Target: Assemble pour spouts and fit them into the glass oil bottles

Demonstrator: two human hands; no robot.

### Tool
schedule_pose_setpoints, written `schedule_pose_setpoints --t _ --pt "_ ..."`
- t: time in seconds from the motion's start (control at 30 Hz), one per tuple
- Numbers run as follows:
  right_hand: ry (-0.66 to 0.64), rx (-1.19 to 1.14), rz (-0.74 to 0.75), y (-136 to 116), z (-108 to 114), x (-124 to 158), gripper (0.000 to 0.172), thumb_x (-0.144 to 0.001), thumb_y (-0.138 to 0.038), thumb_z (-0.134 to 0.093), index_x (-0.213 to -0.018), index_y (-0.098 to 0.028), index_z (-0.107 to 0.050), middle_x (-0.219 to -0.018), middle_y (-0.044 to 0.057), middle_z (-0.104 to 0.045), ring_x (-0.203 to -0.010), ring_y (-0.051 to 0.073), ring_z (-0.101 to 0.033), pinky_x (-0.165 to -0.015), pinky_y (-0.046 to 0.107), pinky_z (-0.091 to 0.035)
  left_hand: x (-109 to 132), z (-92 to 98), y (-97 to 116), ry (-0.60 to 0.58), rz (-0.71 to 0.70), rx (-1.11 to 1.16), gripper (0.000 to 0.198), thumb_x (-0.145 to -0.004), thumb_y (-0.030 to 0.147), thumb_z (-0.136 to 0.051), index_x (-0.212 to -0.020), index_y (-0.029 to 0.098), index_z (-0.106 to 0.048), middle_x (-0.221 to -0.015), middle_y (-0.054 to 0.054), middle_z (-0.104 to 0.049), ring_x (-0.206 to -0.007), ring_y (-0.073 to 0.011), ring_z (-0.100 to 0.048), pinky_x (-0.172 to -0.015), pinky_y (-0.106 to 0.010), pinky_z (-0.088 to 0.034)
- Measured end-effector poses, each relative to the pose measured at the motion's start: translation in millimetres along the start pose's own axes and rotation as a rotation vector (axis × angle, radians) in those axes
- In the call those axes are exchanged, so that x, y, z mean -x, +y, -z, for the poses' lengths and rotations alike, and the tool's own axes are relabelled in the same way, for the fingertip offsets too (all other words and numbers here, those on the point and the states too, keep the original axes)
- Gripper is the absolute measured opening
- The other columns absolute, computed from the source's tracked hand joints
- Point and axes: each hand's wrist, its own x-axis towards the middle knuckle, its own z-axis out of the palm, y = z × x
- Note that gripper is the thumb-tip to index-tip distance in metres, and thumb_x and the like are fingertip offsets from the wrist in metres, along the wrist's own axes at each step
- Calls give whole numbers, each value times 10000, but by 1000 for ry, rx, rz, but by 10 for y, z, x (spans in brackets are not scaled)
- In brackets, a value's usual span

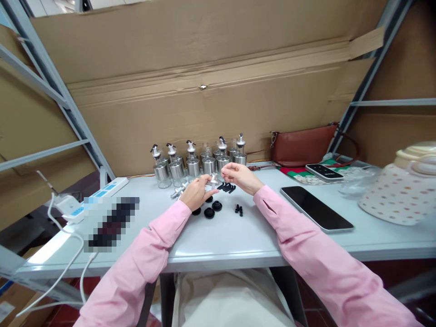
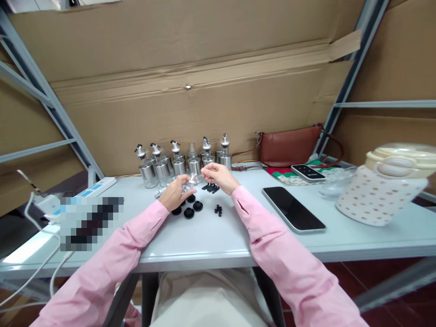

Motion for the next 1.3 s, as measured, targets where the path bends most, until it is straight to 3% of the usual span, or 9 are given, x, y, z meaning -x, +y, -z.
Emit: schedule_pose_setpoints --t 0.17,0.43,1.0,1.13,1.3 --pt "-4 -89 29 44 -3 -24 298 -586 -333 -753 -775 -129 -644 -655 -16 -593 -573 48 -498 -620 226 -396 -6 -23 3 24 -7 51 351 -848 400 -492 -1052 170 -322 -1027 -133 -621 -912 -213 -641 -768 -348 -504" --pt "-84 -118 24 36 -113 37 318 -591 -355 -755 -626 -152 -512 -552 -37 -565 -496 51 -467 -552 226 -346 -8 -55 0 54 -26 115 343 -858 360 -486 -1059 176 -278 -1037 -137 -604 -816 -183 -664 -712 -323 -516" --pt "-84 -145 67 65 -128 19 316 -593 -343 -761 -594 -154 -509 -531 -42 -556 -490 48 -464 -541 210 -360 4 -41 17 9 -33 110 342 -880 351 -450 -1103 178 -259 -1094 -138 -580 -818 -164 -655 -704 -303 -501" --pt "-120 -201 41 67 -123 15 289 -600 -352 -758 -621 -150 -552 -553 -28 -570 -506 50 -477 -564 210 -386 -15 16 71 -25 -10 -7 322 -874 357 -465 -1094 166 -327 -980 -89 -635 -791 -159 -640 -745 -306 -471" --pt "-241 -252 -58 22 -138 68 243 -686 -337 -693 -839 -156 -641 -658 -11 -566 -579 68 -487 -641 242 -423 -46 67 121 -30 -29 -206 281 -888 385 -423 -1020 137 -424 -759 -44 -654 -676 -168 -585 -749 -324 -415"
